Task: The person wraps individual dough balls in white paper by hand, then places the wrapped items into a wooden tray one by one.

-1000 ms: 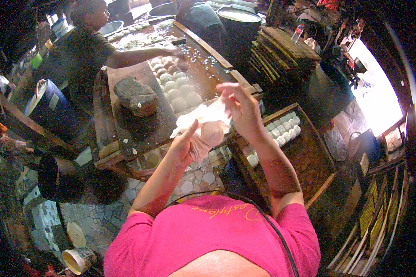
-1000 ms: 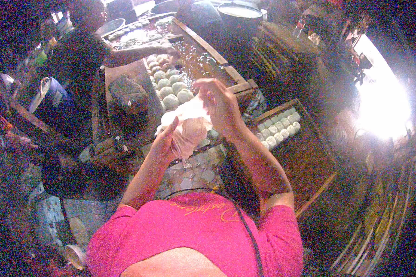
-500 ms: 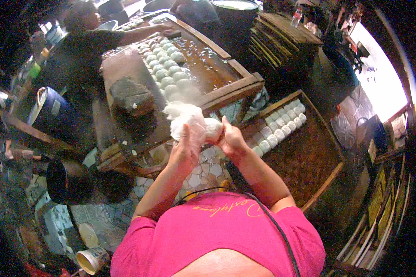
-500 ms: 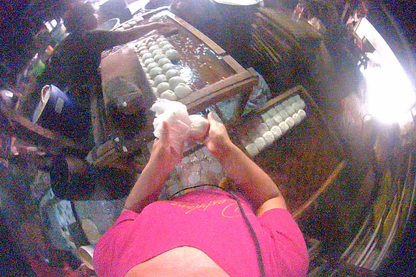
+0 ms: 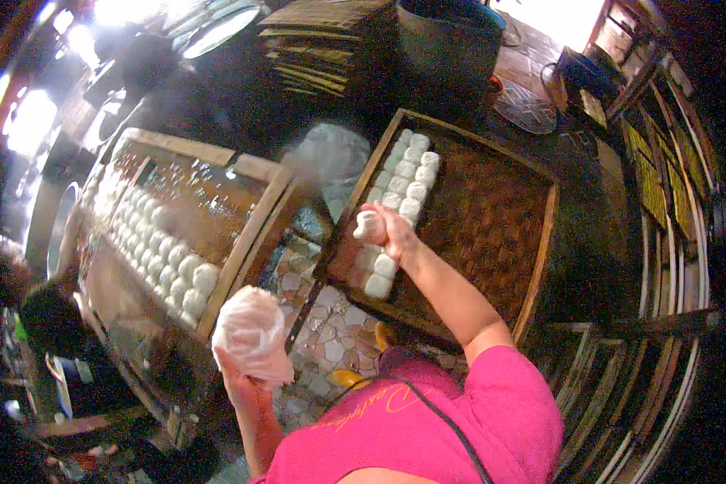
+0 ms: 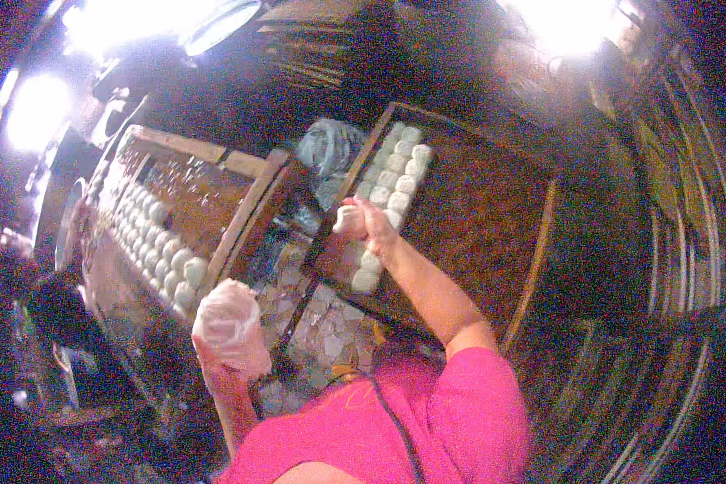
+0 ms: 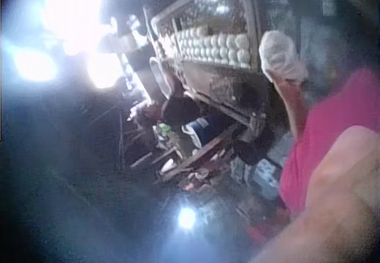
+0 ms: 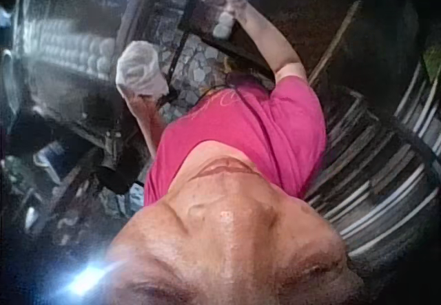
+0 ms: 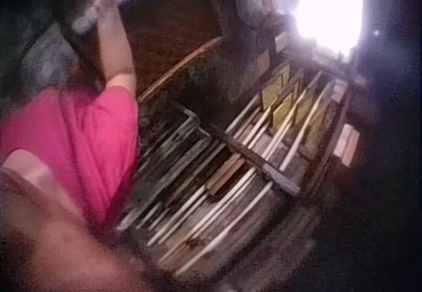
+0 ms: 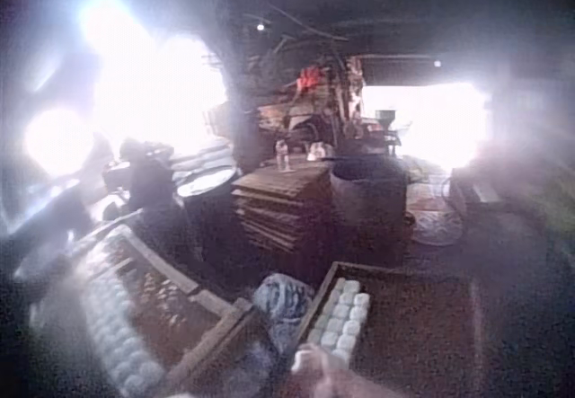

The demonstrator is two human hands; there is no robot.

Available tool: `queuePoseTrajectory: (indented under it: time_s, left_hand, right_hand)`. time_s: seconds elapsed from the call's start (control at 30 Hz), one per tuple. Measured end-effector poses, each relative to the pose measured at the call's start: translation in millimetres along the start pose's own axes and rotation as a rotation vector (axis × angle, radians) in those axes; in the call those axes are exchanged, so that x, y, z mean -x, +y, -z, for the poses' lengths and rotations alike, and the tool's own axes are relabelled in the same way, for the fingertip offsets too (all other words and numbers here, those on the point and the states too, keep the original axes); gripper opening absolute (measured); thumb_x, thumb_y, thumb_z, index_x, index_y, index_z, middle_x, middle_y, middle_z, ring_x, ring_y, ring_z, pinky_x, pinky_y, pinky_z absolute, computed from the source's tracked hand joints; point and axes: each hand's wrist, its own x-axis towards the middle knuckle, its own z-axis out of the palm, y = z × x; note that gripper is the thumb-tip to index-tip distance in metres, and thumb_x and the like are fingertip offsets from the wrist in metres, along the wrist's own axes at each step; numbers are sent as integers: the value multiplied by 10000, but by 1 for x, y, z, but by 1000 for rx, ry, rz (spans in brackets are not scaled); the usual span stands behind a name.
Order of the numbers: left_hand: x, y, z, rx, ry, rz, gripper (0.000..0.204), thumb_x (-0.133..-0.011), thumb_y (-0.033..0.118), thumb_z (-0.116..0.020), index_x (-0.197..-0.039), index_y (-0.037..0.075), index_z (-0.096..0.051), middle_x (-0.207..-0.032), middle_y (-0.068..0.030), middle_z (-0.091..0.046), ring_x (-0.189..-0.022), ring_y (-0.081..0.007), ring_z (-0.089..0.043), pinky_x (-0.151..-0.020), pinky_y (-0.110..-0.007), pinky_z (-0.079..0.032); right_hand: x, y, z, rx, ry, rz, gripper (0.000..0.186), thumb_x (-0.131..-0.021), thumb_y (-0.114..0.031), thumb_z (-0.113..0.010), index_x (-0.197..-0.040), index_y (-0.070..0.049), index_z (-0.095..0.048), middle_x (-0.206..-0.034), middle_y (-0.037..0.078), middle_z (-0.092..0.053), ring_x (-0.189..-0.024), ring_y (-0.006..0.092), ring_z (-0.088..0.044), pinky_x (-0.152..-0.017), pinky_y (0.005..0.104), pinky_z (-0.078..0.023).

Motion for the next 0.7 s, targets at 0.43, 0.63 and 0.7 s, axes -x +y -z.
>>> queuePoseTrajectory:
  time_s: [0.43, 0.63, 0.7]
  left_hand:
    - [-40, -37, -35, 26, 144, 231, 680, -885, 519, -445, -1344, 34, -318, -1329, -158, -419, -1196, -330, -444, -978, -488, -387]
    - [-45, -42, -41, 21, 192, 240, 669, -893, 506, -439, -1349, 33, -312, -1333, -159, -414, -1199, -335, -439, -976, -494, -386]
    - [-47, -43, -39, 26, 203, 244, 664, -896, 504, -436, -1347, 31, -314, -1335, -159, -414, -1200, -337, -437, -978, -497, -384]
  right_hand:
    - [-184, -172, 200, -61, 454, 629, 184, -787, -220, -661, -914, -87, -638, -890, 45, -649, -806, 186, -617, -716, 333, -508]
    - [-219, -165, 223, -7, 671, 792, 179, -789, -173, -651, -918, -49, -661, -908, 63, -648, -818, 172, -609, -718, 308, -503]
    - [-220, -162, 221, 184, 715, 694, 187, -777, -203, -656, -894, -57, -658, -873, 64, -653, -799, 186, -610, -729, 324, -492]
